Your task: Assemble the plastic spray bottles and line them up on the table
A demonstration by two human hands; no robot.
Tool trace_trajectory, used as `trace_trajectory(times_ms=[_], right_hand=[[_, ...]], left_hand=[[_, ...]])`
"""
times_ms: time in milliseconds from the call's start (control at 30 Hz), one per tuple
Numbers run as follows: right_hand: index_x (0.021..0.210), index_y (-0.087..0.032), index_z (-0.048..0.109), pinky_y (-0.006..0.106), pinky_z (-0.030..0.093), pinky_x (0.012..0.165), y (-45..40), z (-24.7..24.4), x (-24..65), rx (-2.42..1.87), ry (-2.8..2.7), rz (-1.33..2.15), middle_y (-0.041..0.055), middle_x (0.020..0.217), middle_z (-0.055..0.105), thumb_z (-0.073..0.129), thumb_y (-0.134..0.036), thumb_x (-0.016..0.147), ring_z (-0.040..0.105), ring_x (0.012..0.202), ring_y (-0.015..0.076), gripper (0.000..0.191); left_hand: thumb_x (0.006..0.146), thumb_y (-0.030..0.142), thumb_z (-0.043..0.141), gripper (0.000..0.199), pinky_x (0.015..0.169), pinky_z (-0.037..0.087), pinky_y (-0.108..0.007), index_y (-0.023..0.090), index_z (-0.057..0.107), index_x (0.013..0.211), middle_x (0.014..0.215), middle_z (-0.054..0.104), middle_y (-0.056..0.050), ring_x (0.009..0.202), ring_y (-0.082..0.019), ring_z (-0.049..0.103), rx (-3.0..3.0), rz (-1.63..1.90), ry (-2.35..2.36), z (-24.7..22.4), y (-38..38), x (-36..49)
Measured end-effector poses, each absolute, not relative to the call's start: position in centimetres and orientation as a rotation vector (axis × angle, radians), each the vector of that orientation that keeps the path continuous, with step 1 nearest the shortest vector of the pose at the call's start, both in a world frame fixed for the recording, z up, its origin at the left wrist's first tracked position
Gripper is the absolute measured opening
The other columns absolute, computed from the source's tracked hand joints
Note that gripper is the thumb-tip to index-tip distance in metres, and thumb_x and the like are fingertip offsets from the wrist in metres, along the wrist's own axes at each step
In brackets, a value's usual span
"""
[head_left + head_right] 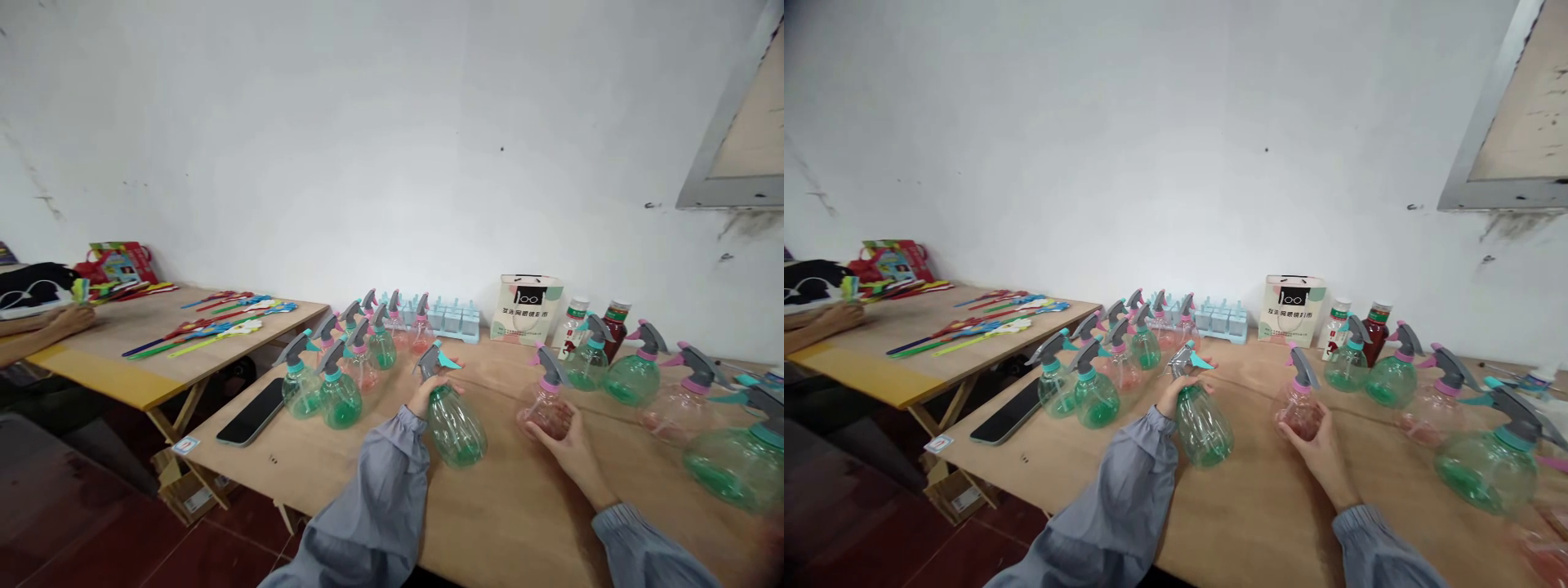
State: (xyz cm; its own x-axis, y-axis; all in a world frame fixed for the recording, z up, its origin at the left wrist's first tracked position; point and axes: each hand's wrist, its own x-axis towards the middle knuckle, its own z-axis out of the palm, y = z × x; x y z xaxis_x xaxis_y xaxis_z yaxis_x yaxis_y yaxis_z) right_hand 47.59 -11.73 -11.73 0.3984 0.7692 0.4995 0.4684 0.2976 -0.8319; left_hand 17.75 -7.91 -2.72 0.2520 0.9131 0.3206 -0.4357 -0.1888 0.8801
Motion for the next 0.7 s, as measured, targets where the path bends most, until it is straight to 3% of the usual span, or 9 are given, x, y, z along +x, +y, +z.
trace_trajectory(times_ms=[133, 400, 567, 700], right_hand=[[0.127, -0.017, 0.045, 0.056, 0.05, 0.097, -11.5, -11.7, 48.3, -1.33, -1.269, 0.291, 0.0199, 0.122, 0.06, 0.083, -0.067, 0.053, 0.062, 0.109, 0.0354, 0.098], [0.132, -0.019, 0.047, 0.056, 0.047, 0.101, -11.1, -12.4, 48.7, -1.318, -1.291, 0.208, 0.0155, 0.125, 0.06, 0.08, -0.068, 0.057, 0.059, 0.117, 0.0355, 0.096], [0.141, -0.014, 0.038, 0.056, 0.041, 0.107, -10.9, -11.8, 47.3, -1.313, -1.211, 0.14, 0.022, 0.139, 0.049, 0.082, -0.069, 0.053, 0.051, 0.128, 0.0375, 0.112], [0.14, -0.014, 0.04, 0.056, 0.041, 0.107, -11.1, -11.1, 46.8, -1.32, -1.213, 0.151, 0.0218, 0.136, 0.052, 0.081, -0.069, 0.055, 0.052, 0.125, 0.0373, 0.11]], left_hand=[[0.066, 0.04, 0.063, 0.052, 0.071, 0.055, -0.038, 0.018, 0.066, 0.113, 0.122, 0.069, -0.012, 0.071, -0.021, 0.069, 1.184, 1.313, 0.487, -2.6, -7.8, 17.9], [0.067, 0.041, 0.062, 0.049, 0.081, 0.055, -0.046, 0.02, 0.065, 0.111, 0.12, 0.069, -0.011, 0.072, -0.024, 0.07, 1.208, 1.318, 0.519, -2.5, -7.6, 17.7], [0.071, 0.044, 0.062, 0.063, 0.079, 0.058, -0.049, 0.027, 0.053, 0.132, 0.114, 0.071, -0.009, 0.069, -0.023, 0.07, 1.268, 1.357, 0.514, -1.7, -8.6, 17.9], [0.077, 0.044, 0.058, 0.065, 0.075, 0.06, -0.047, 0.03, 0.045, 0.14, 0.11, 0.072, -0.007, 0.067, -0.021, 0.07, 1.268, 1.437, 0.573, -1.6, -9.0, 18.1]])
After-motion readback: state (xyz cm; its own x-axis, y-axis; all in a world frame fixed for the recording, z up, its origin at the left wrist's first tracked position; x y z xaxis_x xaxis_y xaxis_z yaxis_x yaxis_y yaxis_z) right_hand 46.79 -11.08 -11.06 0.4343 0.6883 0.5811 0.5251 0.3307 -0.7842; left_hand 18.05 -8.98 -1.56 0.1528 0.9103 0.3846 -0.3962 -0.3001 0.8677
